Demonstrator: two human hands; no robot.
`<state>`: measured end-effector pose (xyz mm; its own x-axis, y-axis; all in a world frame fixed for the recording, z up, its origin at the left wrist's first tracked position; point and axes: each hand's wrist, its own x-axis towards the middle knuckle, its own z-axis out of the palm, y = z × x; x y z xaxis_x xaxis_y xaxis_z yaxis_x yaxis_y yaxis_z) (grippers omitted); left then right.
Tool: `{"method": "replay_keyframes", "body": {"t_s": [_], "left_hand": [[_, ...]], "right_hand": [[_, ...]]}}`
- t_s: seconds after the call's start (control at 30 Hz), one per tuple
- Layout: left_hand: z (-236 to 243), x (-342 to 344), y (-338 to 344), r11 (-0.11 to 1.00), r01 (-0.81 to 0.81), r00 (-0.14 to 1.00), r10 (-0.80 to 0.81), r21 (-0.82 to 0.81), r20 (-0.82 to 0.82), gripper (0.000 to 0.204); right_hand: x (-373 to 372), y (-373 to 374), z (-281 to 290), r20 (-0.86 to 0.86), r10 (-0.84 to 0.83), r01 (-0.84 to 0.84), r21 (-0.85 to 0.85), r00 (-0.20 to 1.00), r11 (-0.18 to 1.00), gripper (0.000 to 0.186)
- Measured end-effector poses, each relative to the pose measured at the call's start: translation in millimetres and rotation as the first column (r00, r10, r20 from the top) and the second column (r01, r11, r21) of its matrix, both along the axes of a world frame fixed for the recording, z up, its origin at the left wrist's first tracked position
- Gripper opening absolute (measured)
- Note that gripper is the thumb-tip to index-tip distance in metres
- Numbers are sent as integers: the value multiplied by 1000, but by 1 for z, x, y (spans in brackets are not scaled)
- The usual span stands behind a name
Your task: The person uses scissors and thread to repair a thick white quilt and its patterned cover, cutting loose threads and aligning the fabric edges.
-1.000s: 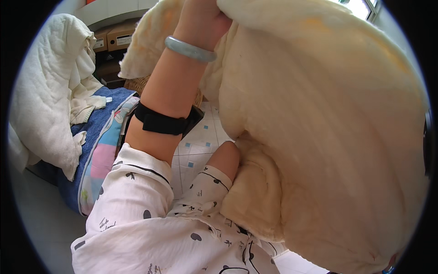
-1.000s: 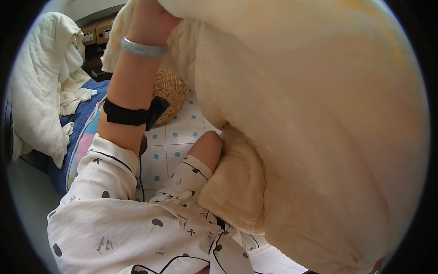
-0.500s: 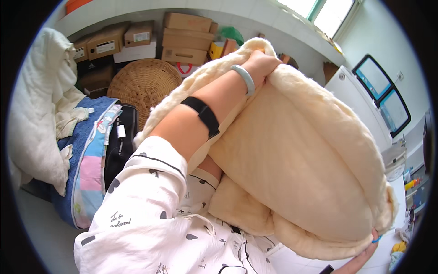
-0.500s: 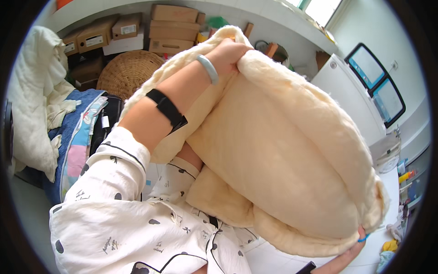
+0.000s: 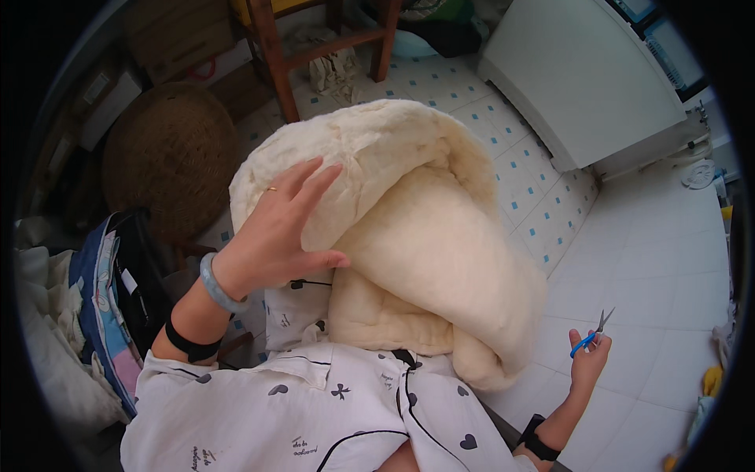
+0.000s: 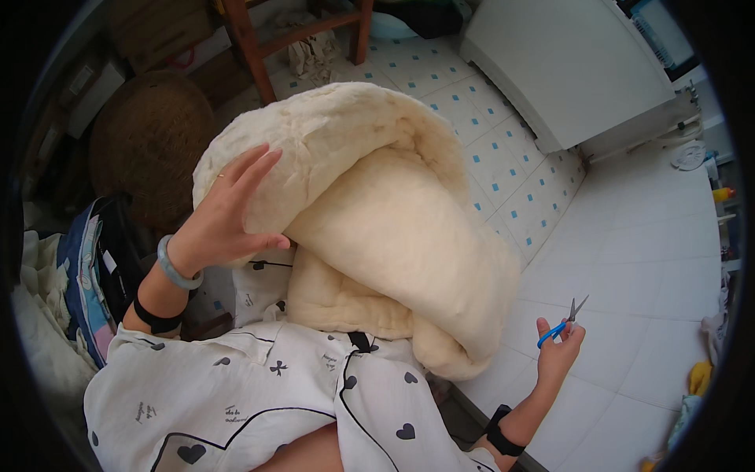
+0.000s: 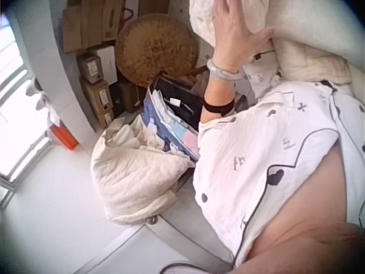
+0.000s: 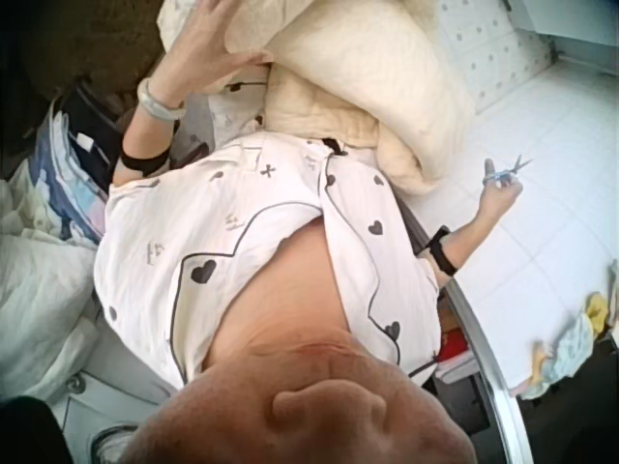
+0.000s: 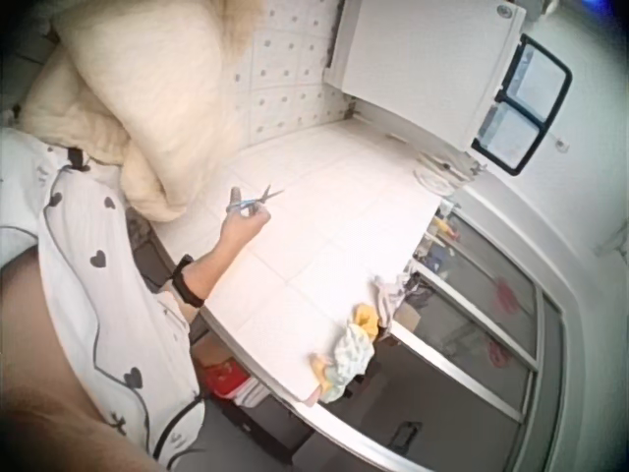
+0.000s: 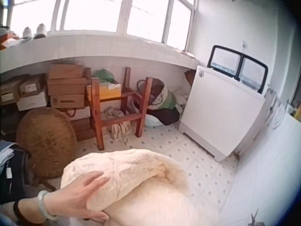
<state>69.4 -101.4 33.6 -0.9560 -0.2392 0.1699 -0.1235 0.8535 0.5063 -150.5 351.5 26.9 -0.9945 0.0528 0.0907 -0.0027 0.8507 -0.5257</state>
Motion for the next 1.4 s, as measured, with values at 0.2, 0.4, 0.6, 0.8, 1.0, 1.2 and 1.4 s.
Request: {"method": "replay_keyframes", "body": {"t_s": [0.2,0.4,0.6,0.8,1.0,1.2,1.4], "left_hand": [[-83,47,37,623,-767,637,767,-154,-74,116],[-71,36,-54,663,-469,707,678,584,-202,30],[3,-19,-216,800,-438,629,599,410,-495,32],[-28,-64,-295,486,-790,349,858,374,-377,74],[-114,-106,-217,650,-710,665,746,272,-47,84],[-103,-39,-140,767,-634,771,637,102,1,74],[-97,-3,-64,776,-595,793,610,208,-7,73]], "right_hand": [[76,-103,-29,-17,481,-474,148,877,868,70],[44,-119,-52,-161,695,-660,226,700,717,43],[19,-76,26,-186,436,-473,-404,880,783,13],[15,68,97,-282,410,-494,-391,868,777,45],[24,75,82,-263,280,-356,-315,923,880,44],[18,99,58,-37,149,-143,-570,988,809,59],[17,91,43,36,143,-87,-637,989,766,68]]}}
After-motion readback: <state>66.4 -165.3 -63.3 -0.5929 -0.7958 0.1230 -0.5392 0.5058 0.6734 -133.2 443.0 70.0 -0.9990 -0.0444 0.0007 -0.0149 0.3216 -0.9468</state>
